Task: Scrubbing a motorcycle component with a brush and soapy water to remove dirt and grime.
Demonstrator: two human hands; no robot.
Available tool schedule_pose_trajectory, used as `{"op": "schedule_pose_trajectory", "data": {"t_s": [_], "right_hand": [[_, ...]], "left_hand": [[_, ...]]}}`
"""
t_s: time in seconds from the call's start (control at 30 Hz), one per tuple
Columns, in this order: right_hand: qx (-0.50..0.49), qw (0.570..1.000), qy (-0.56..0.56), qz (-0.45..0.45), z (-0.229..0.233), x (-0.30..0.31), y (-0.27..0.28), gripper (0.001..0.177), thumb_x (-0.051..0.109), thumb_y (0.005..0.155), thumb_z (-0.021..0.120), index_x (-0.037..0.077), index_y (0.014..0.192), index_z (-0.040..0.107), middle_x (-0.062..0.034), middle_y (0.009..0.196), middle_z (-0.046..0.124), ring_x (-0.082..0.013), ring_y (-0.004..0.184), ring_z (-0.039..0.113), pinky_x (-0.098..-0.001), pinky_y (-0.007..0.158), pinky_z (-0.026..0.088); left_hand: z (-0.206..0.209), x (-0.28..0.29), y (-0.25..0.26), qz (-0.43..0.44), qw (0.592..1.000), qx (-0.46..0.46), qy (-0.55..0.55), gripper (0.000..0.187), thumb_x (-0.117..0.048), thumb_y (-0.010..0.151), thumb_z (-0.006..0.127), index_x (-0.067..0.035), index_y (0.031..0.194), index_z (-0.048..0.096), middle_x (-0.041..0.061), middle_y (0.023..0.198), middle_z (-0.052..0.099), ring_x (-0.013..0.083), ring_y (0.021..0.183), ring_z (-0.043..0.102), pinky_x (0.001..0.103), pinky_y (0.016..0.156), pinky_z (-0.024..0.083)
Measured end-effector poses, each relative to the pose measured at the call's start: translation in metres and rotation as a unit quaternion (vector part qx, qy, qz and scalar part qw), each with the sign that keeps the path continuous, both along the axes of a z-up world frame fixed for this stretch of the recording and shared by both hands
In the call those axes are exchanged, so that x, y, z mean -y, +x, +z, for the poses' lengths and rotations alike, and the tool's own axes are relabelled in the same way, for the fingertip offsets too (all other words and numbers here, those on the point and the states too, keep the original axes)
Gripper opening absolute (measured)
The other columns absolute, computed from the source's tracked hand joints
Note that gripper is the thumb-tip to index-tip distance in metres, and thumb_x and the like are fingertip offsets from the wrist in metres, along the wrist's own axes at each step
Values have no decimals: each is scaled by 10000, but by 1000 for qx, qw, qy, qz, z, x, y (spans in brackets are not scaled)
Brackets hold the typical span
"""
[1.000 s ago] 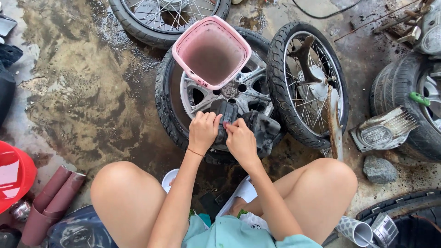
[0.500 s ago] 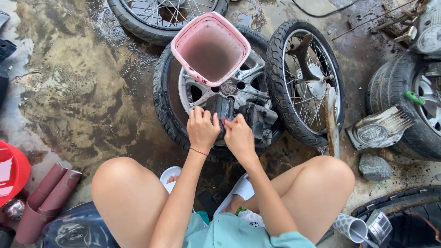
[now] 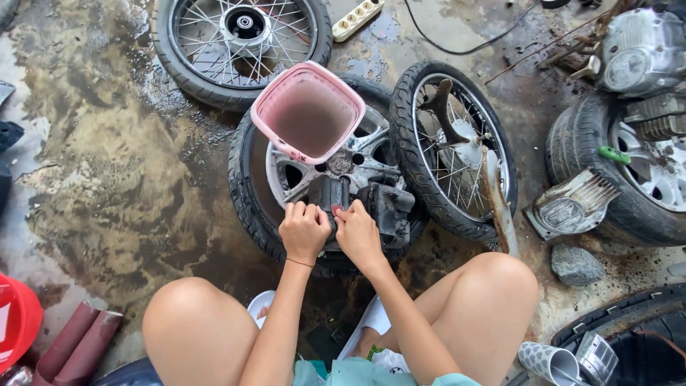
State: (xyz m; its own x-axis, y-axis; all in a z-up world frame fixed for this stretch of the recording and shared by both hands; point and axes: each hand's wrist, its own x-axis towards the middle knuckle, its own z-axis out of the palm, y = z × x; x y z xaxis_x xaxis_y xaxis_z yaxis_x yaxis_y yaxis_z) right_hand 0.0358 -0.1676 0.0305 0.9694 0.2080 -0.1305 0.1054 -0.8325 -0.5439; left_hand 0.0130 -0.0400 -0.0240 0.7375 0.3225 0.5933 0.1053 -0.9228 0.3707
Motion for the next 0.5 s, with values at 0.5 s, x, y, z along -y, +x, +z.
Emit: {"op": "schedule_pose_trajectory", "data": {"t_s": [0.5], "right_hand": [[51,999,-8,16,-13,-12,29,216,261,866,689,71,919,777,-133,949,649,-498,748,696,-589,601,585]], "left_hand": [[6,-2,-1,-27,998,62,-1,304,-181,792,666,-163,570,459,15,636,466,212,664,570,250,565,479]]}}
